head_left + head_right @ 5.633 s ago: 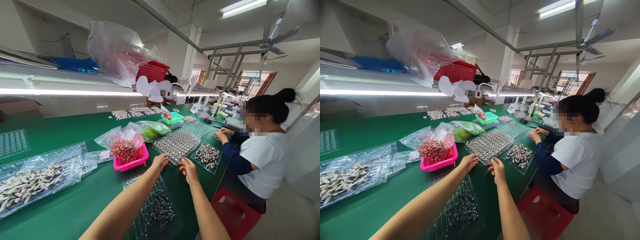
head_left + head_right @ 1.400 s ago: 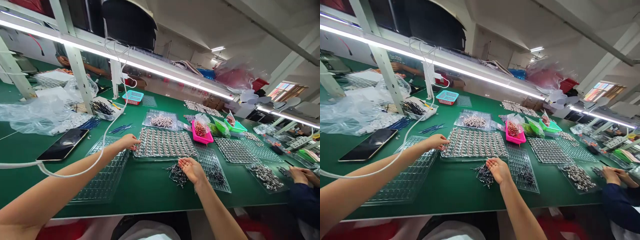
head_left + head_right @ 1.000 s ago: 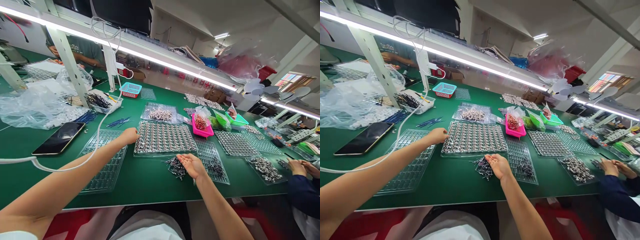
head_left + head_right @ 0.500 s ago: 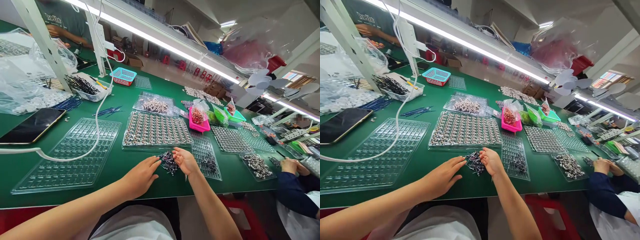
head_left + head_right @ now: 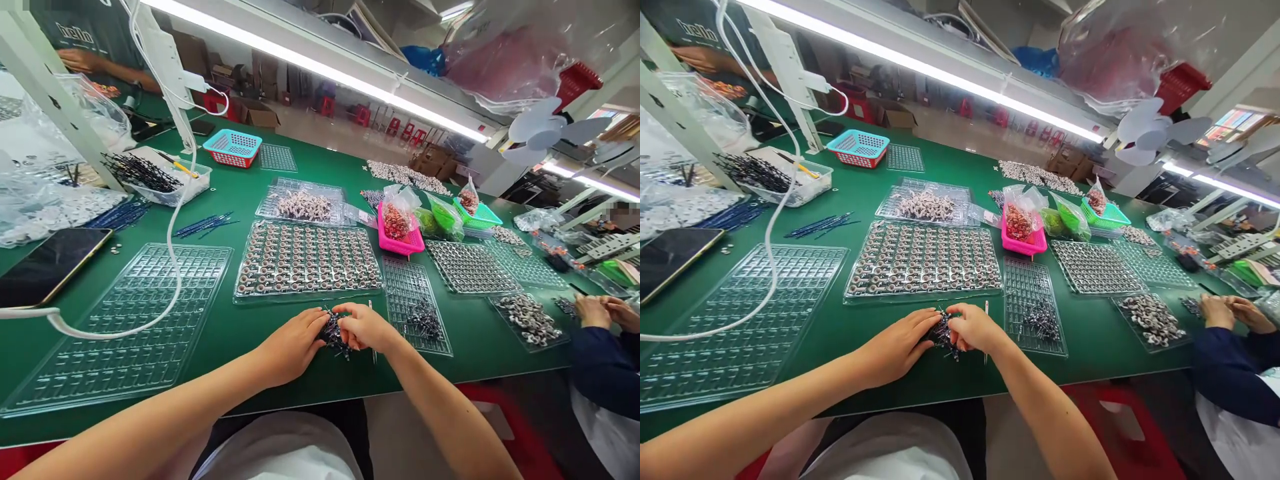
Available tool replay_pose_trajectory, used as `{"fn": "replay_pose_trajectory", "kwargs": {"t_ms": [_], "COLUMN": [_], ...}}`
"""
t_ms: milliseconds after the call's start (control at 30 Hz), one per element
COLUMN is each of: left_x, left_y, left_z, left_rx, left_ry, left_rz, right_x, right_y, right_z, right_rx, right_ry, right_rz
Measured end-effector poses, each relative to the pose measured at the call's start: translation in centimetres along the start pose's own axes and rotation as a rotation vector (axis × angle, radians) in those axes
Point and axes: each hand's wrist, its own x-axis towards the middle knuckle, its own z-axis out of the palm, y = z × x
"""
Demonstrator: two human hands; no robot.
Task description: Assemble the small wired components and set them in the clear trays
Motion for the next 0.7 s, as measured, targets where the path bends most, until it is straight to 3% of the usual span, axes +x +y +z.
{"fn": "replay_pose_trajectory", "kwargs": {"t_ms": [167,267,367,433,567,700], "left_x": [-0.7,-0.3,0.3,0.8,1.5,1.3], "left_y": [-0.5,-0.8,-0.9,-0.9,-0.9,-1.3], "left_z": [-1.0,-2.2,-3.4,-3.8,-3.7,-3.4], "left_rx": [-0.118,-0.139,-0.102,-0.089,-0.095,-0.085], "left_ry": [0.024,0.053,-0.020,-0.089,-0.124,-0.131], "left_rz": [0.000,-0.090,-0.190,-0.243,-0.296,-0.297], "right_x": [-2.6,-5.0,-6.5,-6.5,-4.7,-2.8], "right_y": [0.7,2.0,3.6,4.3,4.4,4.3], "right_z": [0.1,0.2,1.4,2.7,4.9,5.2], "right_rx": [-0.015,-0.033,-0.159,-0.286,-0.552,-0.689], "right_ry": [0.011,0.199,0.440,0.527,0.539,0.620], "right_rz": [-0.096,-0.268,-0.407,-0.513,-0.753,-0.791]}}
